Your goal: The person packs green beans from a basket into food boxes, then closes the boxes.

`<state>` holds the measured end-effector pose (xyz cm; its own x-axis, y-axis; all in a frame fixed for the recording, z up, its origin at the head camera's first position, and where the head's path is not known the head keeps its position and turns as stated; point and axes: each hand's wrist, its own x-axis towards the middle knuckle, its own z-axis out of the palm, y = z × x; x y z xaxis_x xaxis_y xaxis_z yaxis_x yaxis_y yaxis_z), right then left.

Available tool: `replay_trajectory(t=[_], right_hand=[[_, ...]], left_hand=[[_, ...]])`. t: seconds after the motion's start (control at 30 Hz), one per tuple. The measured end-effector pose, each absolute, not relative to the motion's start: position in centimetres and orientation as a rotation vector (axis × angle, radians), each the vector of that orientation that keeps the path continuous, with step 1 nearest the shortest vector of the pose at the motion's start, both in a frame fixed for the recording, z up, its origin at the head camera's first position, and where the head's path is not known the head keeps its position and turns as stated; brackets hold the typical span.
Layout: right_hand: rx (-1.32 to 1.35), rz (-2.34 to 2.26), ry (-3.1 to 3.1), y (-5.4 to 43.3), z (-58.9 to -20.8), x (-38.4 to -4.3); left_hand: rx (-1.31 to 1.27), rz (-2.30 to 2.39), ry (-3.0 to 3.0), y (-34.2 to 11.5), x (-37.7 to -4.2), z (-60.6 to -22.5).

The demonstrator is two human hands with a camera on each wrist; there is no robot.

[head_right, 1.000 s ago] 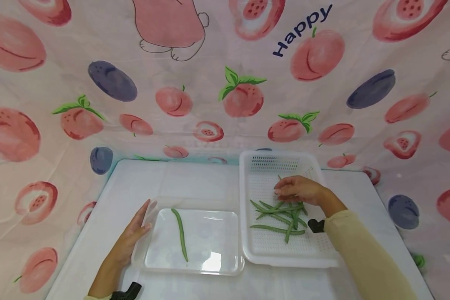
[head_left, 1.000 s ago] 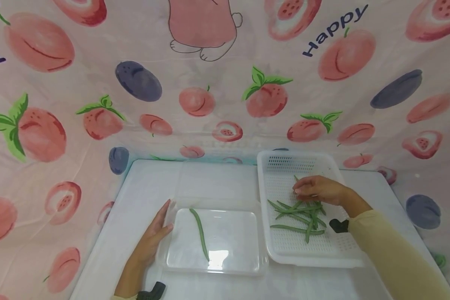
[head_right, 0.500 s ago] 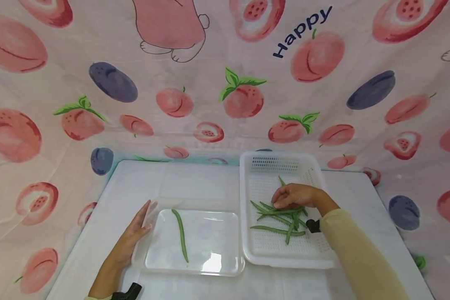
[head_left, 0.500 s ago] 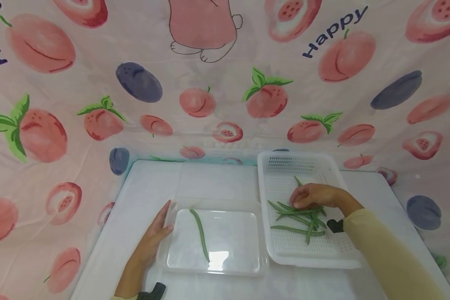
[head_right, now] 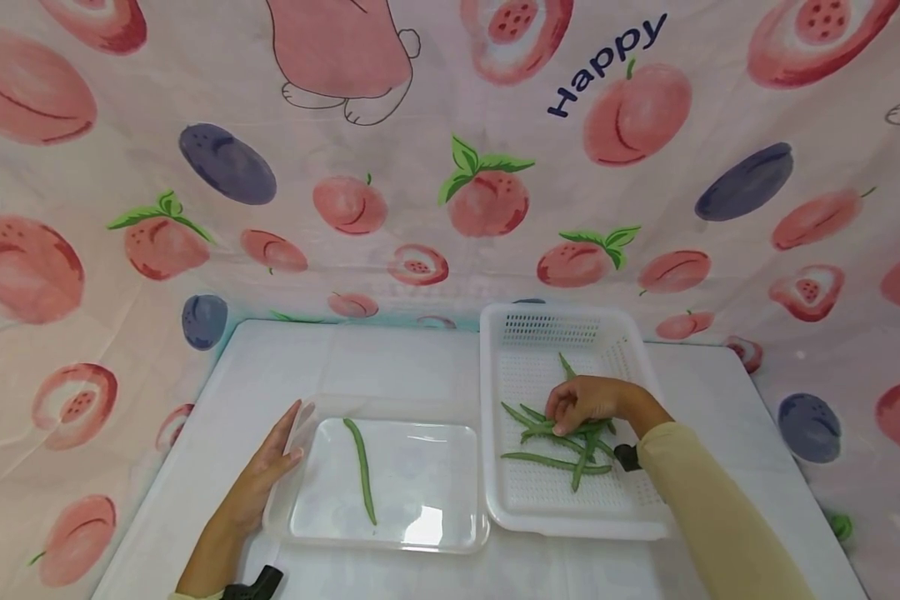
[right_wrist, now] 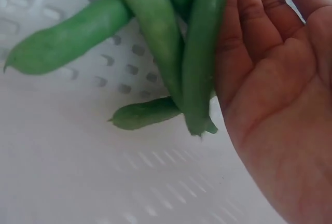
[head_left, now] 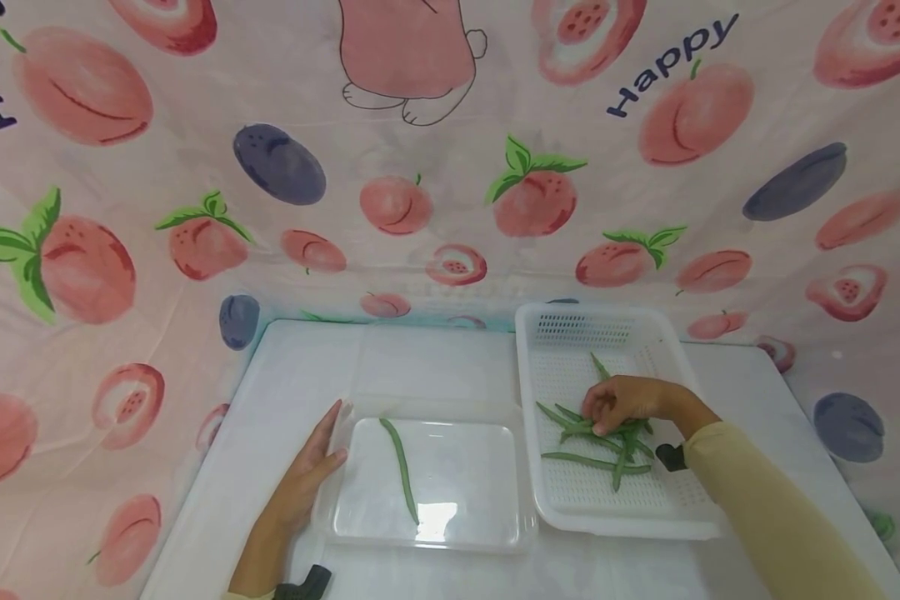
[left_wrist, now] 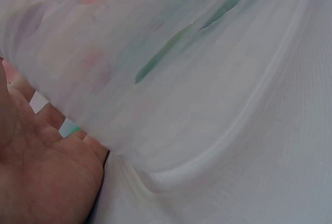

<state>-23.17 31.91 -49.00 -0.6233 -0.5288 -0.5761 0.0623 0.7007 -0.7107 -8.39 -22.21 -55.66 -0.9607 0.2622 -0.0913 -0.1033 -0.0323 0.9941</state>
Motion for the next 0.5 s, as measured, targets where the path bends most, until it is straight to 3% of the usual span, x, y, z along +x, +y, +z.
replay_trajectory(t=[0.5], right_hand=[[-0.508,-0.837,2.123,31.27,-49.18,-23.40]], left_hand=[[0.174,2.090,1.988,-22.19,-8.42,-55.45]])
